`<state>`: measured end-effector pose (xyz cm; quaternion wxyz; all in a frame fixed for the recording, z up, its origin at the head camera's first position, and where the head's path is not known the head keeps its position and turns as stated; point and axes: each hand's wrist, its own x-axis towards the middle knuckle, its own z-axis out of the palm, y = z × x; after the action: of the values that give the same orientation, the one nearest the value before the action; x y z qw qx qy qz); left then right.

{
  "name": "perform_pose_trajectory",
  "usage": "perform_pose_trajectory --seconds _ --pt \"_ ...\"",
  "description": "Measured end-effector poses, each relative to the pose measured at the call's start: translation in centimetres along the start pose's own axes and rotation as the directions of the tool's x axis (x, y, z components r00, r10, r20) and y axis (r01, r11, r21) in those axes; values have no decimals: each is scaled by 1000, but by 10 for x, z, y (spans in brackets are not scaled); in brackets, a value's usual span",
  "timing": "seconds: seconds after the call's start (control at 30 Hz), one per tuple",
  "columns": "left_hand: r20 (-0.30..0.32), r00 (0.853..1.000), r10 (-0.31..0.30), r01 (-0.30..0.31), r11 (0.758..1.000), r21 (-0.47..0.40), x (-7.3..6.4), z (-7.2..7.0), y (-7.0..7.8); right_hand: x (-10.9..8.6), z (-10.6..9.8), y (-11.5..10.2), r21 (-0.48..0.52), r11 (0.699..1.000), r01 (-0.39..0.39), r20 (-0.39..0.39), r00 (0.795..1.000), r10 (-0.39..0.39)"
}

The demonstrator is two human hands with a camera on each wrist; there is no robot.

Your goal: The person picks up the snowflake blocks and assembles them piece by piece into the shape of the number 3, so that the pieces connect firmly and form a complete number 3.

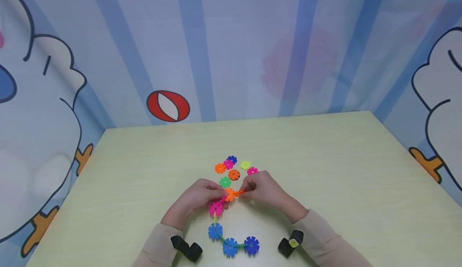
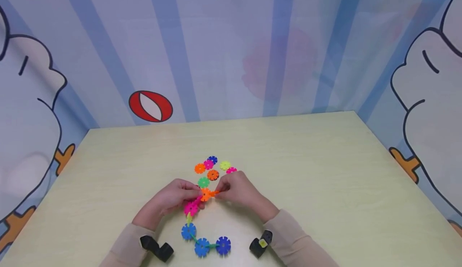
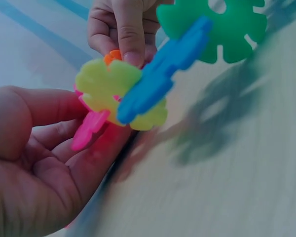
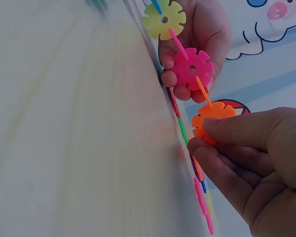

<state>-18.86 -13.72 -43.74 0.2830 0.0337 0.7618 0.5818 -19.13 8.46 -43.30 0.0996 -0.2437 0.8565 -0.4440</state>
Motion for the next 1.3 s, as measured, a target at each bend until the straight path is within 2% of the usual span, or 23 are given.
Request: perform_pose_trajectory --seconds 0.2,0.43,0.53,0.7,0.93,1.17,1.3 --pt "-31 999 22 -22 1000 -11 0 4 -1 0 1 1 2 1000 17 -1 1000 -17" --pt "-49 999 15 -15 1000 6 -1 7 1 -1 2 -1 -18 997 70 -1 998 -70" --pt "-39 999 20 -19 1000 18 -1 7 1 -1 1 -2 -25 998 55 6 998 -55" --pt "11 1000 24 -25 999 39 -1 3 1 0 -1 -3 -13 1000 19 44 999 -19" --pt "3 1000 -17 17 995 98 -1 2 4 3 -2 -4 14 999 38 104 994 -39" --pt "45 999 -22 18 996 88 0 3 4 5 -1 -7 23 999 45 139 989 -47" --pt "51 998 -31 27 996 80 0 3 3 5 -7 -4 19 999 33 167 985 -36"
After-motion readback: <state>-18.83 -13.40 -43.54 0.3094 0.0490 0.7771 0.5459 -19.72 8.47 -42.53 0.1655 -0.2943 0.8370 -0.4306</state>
